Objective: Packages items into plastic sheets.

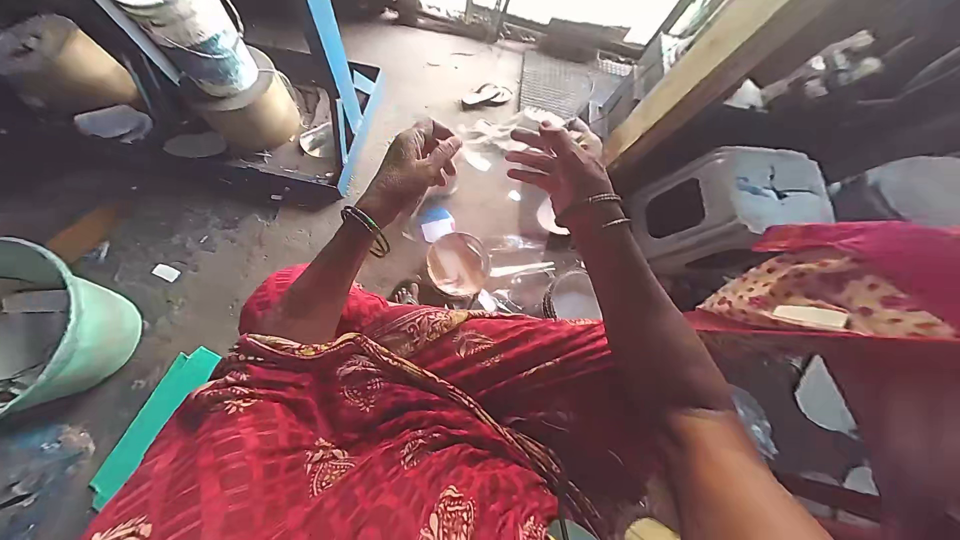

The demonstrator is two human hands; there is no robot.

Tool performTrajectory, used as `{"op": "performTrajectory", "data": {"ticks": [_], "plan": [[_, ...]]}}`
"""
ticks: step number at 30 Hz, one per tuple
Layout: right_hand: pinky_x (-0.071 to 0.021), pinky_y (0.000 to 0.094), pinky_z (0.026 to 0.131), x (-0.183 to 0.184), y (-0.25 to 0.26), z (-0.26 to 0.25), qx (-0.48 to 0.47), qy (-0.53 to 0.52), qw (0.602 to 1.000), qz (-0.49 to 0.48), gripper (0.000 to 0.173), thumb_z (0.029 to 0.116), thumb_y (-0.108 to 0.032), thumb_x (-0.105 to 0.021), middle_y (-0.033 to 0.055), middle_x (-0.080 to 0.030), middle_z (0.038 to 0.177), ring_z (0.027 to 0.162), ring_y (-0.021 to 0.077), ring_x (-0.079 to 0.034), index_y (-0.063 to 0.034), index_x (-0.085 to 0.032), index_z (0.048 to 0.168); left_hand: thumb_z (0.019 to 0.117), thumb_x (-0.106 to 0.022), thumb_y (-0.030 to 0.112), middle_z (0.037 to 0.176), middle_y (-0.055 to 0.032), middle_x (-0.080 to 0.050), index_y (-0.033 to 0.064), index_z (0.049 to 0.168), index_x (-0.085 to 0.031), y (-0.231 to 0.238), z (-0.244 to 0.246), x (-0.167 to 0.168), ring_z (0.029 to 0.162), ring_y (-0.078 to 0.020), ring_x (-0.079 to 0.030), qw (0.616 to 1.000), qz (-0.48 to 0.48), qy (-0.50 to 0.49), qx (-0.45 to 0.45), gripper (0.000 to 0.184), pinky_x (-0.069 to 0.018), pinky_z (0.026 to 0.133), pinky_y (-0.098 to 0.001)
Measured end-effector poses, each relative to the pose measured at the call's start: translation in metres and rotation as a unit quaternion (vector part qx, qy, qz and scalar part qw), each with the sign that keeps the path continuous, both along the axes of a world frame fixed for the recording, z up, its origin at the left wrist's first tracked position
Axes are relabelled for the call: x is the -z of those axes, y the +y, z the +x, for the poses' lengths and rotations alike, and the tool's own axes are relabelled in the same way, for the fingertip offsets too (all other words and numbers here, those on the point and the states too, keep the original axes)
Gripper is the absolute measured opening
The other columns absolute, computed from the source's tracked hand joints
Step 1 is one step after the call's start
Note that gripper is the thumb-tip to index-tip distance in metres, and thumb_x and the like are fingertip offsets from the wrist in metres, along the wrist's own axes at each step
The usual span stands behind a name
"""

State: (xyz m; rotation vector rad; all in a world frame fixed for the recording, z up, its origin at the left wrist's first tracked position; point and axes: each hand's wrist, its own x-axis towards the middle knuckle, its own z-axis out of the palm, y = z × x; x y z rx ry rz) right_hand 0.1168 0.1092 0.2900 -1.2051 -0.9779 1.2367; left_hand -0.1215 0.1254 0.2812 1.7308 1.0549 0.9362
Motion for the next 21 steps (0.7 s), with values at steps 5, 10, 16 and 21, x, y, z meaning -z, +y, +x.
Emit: {"op": "performTrajectory", "data": {"ticks": [5, 10, 16, 21], "plan": [[-0.0647, 0.0437, 0.077, -0.009, 0.008, 0.010, 0.091, 0.168, 0.981, -0.015, 0.031, 0.1128, -0.021, -0.034, 0.0196, -0.066, 0.117, 0.093, 0.0316, -0.074, -0.0016, -0.039, 0.137, 0.1083, -0.051, 0.022, 0.099, -0.0101, -0.071, -0.0034, 0.123, -0.060, -0.005, 0.011, 0.019, 0.083, -0.0132, -0.071, 0.992, -0.106, 0.001, 0.068, 0.031, -0.0602, 0.079, -0.0309], [-0.0605, 0.0452, 0.086, -0.020, 0.016, 0.037, 0.138, 0.198, 0.970, 0.016, 0.033, 0.1114, -0.023, -0.040, 0.0154, -0.066, 0.120, 0.105, 0.0282, -0.069, -0.0056, -0.041, 0.139, 0.1082, -0.052, 0.023, 0.100, -0.0105, -0.070, -0.0021, 0.125, -0.057, 0.006, 0.006, 0.025, 0.084, -0.0139, -0.070, 0.986, -0.158, -0.052, 0.003, 0.031, -0.0590, 0.080, -0.0309], [-0.0556, 0.0371, 0.097, -0.019, 0.000, 0.029, -0.078, -0.267, 0.939, 0.204, 0.035, 0.1004, -0.012, -0.058, 0.0157, -0.063, 0.135, 0.113, 0.0197, -0.067, 0.0055, -0.058, 0.130, 0.1119, -0.038, 0.036, 0.115, -0.0106, -0.068, -0.0028, 0.130, -0.057, 0.002, 0.026, 0.019, 0.098, -0.0158, -0.069, 0.970, -0.194, -0.149, 0.000, 0.047, -0.0575, 0.090, -0.0344], [-0.0547, 0.0437, 0.098, 0.000, -0.033, -0.024, -0.327, -0.435, 0.785, 0.296, 0.036, 0.0920, -0.003, -0.064, 0.0163, -0.069, 0.121, 0.110, 0.0253, -0.068, 0.0005, -0.065, 0.128, 0.1061, -0.024, 0.063, 0.118, -0.0110, -0.069, 0.0042, 0.144, -0.047, -0.014, 0.026, 0.010, 0.101, -0.0175, -0.069, 0.921, -0.327, -0.187, 0.095, 0.073, -0.0574, 0.090, -0.0363]]}}
